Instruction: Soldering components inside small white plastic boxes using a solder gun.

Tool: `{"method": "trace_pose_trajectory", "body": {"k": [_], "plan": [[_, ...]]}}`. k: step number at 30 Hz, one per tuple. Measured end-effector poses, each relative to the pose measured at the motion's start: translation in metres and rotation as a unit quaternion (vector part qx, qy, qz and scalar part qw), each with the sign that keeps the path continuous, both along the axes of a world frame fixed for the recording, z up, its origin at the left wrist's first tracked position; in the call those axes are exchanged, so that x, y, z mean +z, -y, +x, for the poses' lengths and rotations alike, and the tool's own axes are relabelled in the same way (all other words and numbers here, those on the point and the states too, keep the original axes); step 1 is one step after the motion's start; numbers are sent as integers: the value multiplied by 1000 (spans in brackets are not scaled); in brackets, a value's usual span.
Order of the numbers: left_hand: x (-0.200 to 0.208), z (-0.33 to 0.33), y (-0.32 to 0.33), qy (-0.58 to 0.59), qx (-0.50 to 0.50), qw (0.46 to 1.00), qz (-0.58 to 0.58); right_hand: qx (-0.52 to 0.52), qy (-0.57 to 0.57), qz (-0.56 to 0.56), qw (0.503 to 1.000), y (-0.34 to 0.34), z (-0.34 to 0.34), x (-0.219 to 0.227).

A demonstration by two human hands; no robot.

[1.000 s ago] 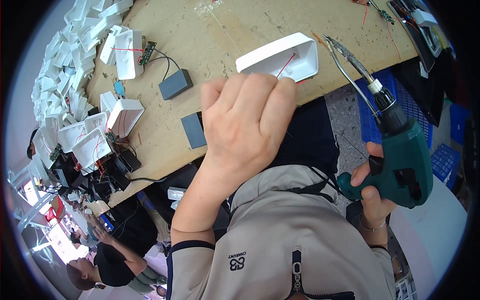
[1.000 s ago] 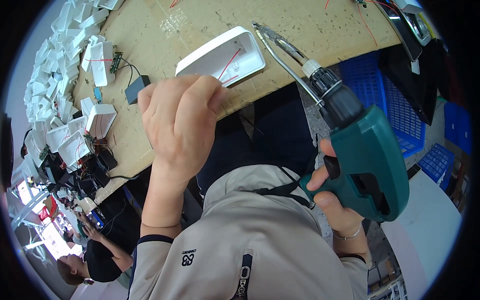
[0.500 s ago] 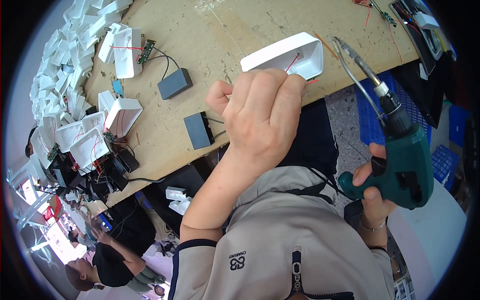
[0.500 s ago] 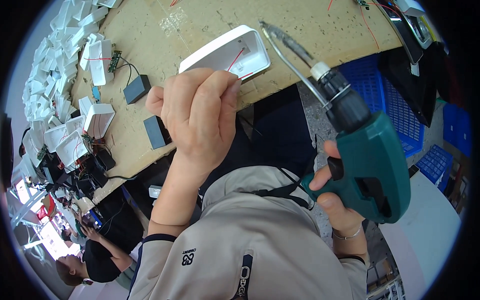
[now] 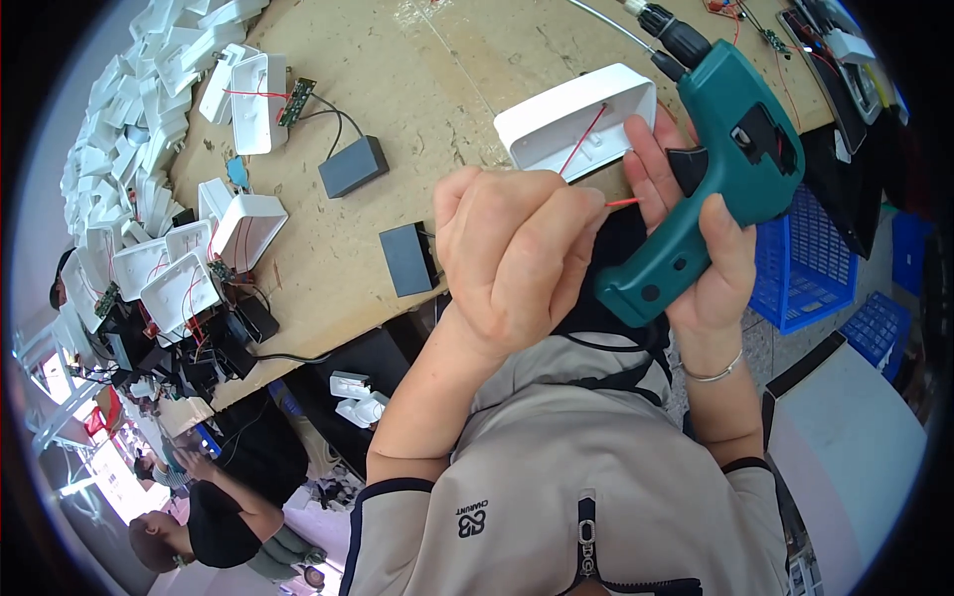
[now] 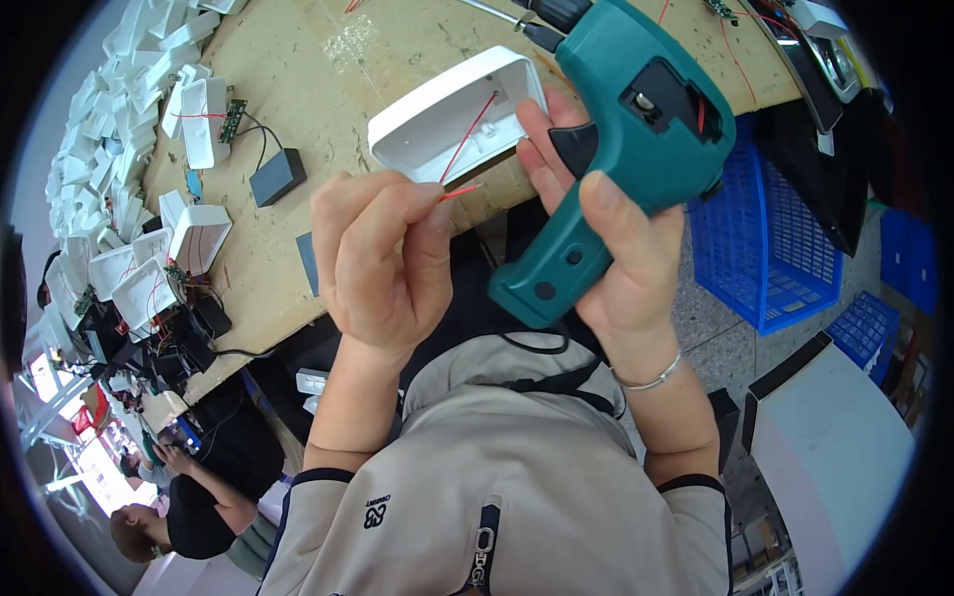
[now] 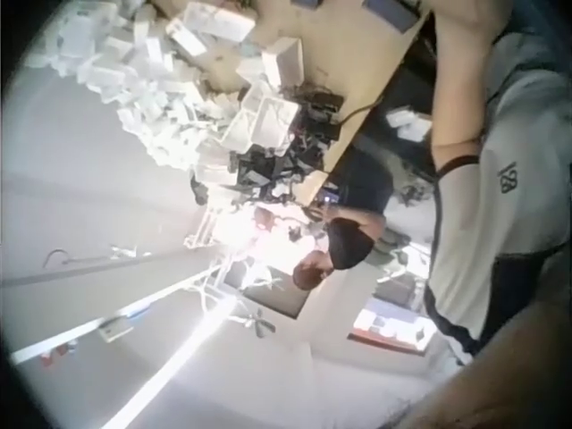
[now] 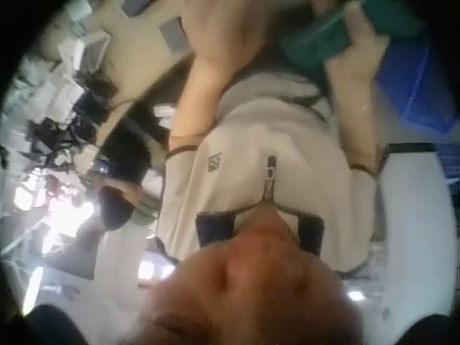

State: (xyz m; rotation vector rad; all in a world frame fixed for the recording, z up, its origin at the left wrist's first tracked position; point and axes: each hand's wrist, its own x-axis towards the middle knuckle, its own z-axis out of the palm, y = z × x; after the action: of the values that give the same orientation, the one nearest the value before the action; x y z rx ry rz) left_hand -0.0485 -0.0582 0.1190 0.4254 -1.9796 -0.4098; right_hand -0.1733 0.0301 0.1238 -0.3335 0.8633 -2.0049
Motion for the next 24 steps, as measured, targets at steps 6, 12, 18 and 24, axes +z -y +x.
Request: {"method": "trace_pose_trajectory", "body": {"k": [6,12,18,24], "plan": [[5,-9,-1,-32,-12,999,-31,-28,30,-25,999,4,27,-10],[11,-7,16,138,131,980,-58,-3,6,-20,1000,3,22,-8],[14,-15,28,192,157,966,-77,5,-151,37,988,-16,8,0],[7,-19,31,164,132,975,-72,-47,-293,139,945,-59,8,13]]}}
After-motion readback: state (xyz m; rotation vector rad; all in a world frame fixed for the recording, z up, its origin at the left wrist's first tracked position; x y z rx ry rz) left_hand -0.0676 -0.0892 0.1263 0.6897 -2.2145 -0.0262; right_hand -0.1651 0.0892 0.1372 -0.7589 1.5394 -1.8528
